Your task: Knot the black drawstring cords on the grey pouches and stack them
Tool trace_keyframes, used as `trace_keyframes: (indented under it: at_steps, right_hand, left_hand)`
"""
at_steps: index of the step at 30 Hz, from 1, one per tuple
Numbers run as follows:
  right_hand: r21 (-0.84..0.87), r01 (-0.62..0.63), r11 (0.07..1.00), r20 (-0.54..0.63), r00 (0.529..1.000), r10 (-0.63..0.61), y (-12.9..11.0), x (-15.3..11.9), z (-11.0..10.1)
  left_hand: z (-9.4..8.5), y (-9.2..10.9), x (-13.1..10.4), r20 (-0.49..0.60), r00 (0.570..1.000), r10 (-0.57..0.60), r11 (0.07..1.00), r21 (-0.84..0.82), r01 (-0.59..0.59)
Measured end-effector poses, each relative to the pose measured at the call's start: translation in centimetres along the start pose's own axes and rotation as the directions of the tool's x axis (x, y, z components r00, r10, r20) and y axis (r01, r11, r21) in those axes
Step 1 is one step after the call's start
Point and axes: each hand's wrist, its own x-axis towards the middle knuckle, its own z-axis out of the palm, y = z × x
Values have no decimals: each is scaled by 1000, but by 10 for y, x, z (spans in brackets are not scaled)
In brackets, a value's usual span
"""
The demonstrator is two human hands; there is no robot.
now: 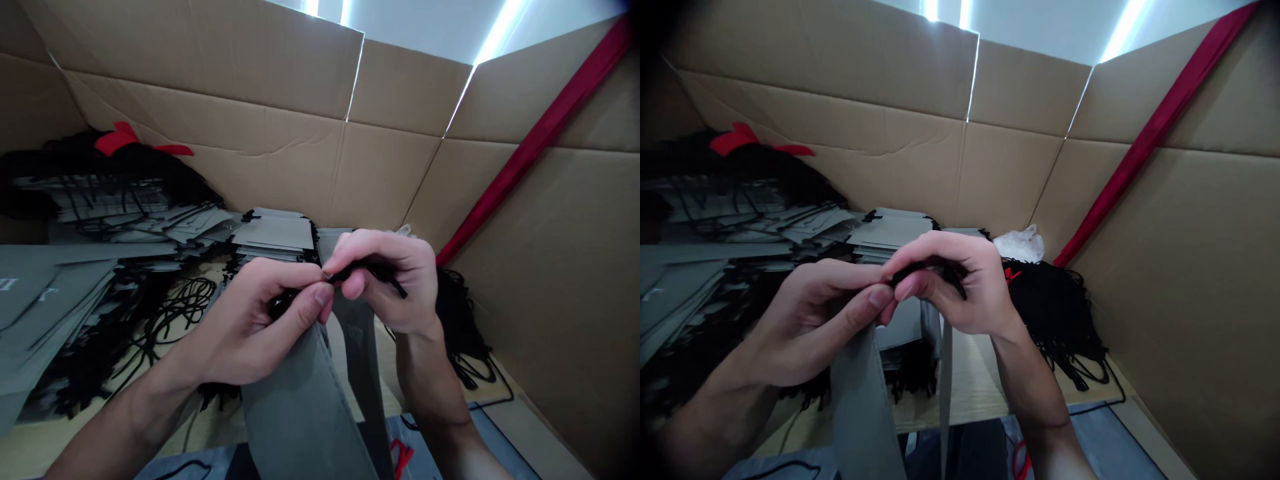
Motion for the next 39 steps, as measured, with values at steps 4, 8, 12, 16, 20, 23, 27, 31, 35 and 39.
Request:
trace_keyframes:
  at_steps: [4,8,12,16,20,23,27,31,35,39]
  right_hand:
    - [-59,-147,987,-60,988,144,-12,-1,-5]
    - [-94,-101,990,-98,991,92,-15,0,-3]
    - [-109,-38,993,-117,993,25,-8,-1,-3]
    - [-153,-15,988,-123,992,-4,0,-5,-5]
    - [-24,30,999,-97,995,-32,4,-5,-2]
    - [22,1,1000,-76,997,1,5,-3,-2]
    - [15,-32,999,19,999,31,0,-3,-12]
    - [-28,-85,996,21,996,85,-9,-4,-22]
    - [-45,-69,997,-5,998,69,-12,-4,-25]
    - [-117,6,993,19,1000,-3,-8,-3,-20]
  left_hand:
    - [-1,-2,1,-36,998,43,993,112,-39]
    - [3,-5,-1,-35,997,66,981,188,-58]
    - [7,-7,-1,-50,995,89,967,242,-74]
    - [9,-9,0,-25,995,97,969,231,-89]
    - [8,-7,-5,-2,989,150,977,151,-148]
    - [5,-5,-8,14,992,129,982,134,-130]
    - [3,-3,-5,63,996,68,986,146,-76]
    - [1,-3,-1,45,998,54,992,116,-58]
    - [-1,0,0,30,999,-16,997,79,14]
    - [-2,1,-1,40,999,-30,998,47,29]
